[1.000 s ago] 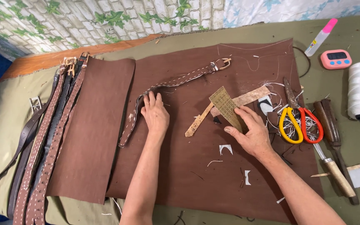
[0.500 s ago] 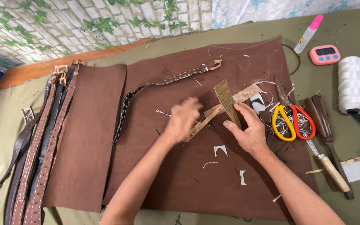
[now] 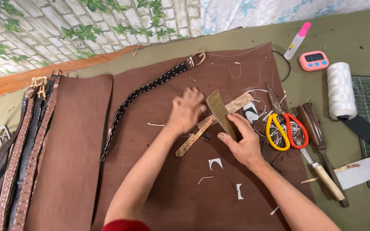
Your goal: Cutting, sanding, and punching holes in leather straps to create belts
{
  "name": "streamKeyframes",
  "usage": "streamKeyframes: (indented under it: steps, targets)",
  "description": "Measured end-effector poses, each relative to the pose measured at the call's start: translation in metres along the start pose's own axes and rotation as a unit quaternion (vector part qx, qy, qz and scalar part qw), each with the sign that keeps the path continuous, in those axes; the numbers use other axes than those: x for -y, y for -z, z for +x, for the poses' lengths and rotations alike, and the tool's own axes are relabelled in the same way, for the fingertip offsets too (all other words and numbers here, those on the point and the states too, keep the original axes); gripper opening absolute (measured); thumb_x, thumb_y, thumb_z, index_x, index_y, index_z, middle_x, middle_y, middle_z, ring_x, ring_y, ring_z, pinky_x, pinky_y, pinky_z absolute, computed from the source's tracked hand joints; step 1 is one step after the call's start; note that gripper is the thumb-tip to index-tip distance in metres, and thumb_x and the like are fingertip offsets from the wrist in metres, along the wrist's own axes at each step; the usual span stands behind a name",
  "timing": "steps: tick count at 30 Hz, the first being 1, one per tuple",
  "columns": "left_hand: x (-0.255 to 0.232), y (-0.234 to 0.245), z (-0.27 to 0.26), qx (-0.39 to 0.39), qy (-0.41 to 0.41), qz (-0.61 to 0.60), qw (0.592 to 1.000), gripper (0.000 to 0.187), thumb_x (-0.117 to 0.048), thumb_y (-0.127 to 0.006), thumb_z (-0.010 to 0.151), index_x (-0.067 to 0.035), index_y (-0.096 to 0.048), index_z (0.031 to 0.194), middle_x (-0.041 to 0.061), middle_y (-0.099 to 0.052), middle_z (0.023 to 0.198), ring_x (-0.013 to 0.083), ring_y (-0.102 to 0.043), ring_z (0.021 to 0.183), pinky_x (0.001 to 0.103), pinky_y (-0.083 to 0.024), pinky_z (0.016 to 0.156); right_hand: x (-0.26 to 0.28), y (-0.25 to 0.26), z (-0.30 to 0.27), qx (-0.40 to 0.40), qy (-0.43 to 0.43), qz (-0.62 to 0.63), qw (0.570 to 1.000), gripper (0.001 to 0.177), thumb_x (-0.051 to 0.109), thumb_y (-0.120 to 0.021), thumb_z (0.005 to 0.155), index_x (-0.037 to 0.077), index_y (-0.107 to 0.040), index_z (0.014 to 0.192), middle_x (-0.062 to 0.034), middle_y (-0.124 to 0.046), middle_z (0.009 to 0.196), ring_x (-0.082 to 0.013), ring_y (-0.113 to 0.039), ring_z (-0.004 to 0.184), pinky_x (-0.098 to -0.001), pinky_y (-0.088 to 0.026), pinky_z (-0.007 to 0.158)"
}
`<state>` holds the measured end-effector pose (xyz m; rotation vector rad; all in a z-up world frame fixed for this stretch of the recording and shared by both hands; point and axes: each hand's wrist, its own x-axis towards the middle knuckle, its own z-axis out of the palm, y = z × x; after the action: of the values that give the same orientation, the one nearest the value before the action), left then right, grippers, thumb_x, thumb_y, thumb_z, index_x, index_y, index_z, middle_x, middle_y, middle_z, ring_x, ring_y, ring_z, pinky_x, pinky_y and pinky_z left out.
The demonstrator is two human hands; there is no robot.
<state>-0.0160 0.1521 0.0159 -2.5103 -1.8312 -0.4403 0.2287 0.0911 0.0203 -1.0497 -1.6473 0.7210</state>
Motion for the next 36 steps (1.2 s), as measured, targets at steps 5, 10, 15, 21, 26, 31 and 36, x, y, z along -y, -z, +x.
streamKeyframes:
  steps: [5,10,15,21,26,31,36]
  targets:
    - [-0.043,0.028,-0.060,-0.125,-0.124,-0.375,0.910,0.021,-0.027,-0.062,0.103,-0.012,-0.074,0.094,0.011,-0.071,0.090,0.0322,-0.069,0.088,0.041,-0.056,0.077,0.004,0.000,0.002,0.000,0.004,0.011,1.000,0.060,0.033,-0.089,0.080,0.012,-0.068,0.133,-0.0175,-0.064,0.136,-0.0378,-0.061,0.126,-0.0496,-0.047,0.107]
    - [0.039,0.043,-0.097,-0.128,0.219,0.135,0.958,0.062,-0.059,-0.066,0.092,-0.027,-0.056,0.144,0.019,-0.048,0.151,0.0412,-0.042,0.142,0.054,-0.041,0.096,0.012,0.001,0.001,0.018,-0.008,0.009,1.000,0.061,0.032,-0.088,0.081,0.012,-0.068,0.134,-0.0184,-0.063,0.137,-0.0390,-0.060,0.127,-0.0506,-0.046,0.109]
    - [0.026,0.048,-0.059,0.030,0.264,0.064,0.962,0.082,-0.075,-0.046,0.096,-0.027,-0.035,0.162,0.032,-0.030,0.162,0.0502,-0.020,0.153,0.063,-0.025,0.111,0.013,-0.003,0.004,0.009,-0.014,0.001,1.000,0.061,0.032,-0.088,0.080,0.011,-0.067,0.134,-0.0192,-0.062,0.136,-0.0397,-0.060,0.127,-0.0510,-0.047,0.108]
    - [0.060,-0.028,0.013,-0.137,0.142,-0.026,0.980,0.023,-0.051,-0.071,0.090,-0.035,-0.073,0.106,0.000,-0.065,0.138,0.0346,-0.051,0.138,0.056,-0.043,0.102,0.003,-0.004,0.003,0.008,0.009,-0.003,1.000,0.064,0.034,-0.088,0.079,0.012,-0.067,0.135,-0.0172,-0.062,0.138,-0.0368,-0.062,0.127,-0.0517,-0.047,0.106]
    - [0.057,-0.049,0.012,-0.143,0.111,-0.023,0.983,0.016,-0.046,-0.072,0.092,-0.031,-0.066,0.092,-0.009,-0.064,0.108,0.0212,-0.056,0.118,0.045,-0.051,0.092,0.003,0.002,0.004,-0.005,0.001,0.011,1.000,0.063,0.033,-0.089,0.080,0.012,-0.068,0.134,-0.0172,-0.063,0.136,-0.0376,-0.062,0.126,-0.0515,-0.048,0.106]
    - [-0.062,-0.076,-0.015,-0.137,0.133,-0.038,0.981,0.022,-0.054,-0.073,0.087,-0.033,-0.066,0.087,-0.008,-0.055,0.084,0.0177,-0.064,0.088,0.037,-0.062,0.064,-0.004,0.012,0.009,-0.031,-0.013,0.038,0.999,0.056,0.025,-0.084,0.086,0.009,-0.066,0.136,-0.0190,-0.063,0.135,-0.0349,-0.060,0.129,-0.0497,-0.046,0.109]
    - [-0.149,0.006,-0.043,-0.061,-0.102,-0.479,0.870,0.016,-0.025,-0.074,0.095,-0.017,-0.071,0.109,0.011,-0.072,0.109,0.0303,-0.070,0.110,0.045,-0.058,0.095,-0.010,0.041,0.024,-0.108,-0.133,0.161,0.972,0.036,0.022,-0.064,0.108,0.006,-0.061,0.140,-0.0152,-0.070,0.104,-0.0208,-0.070,0.090,-0.0323,-0.061,0.070]
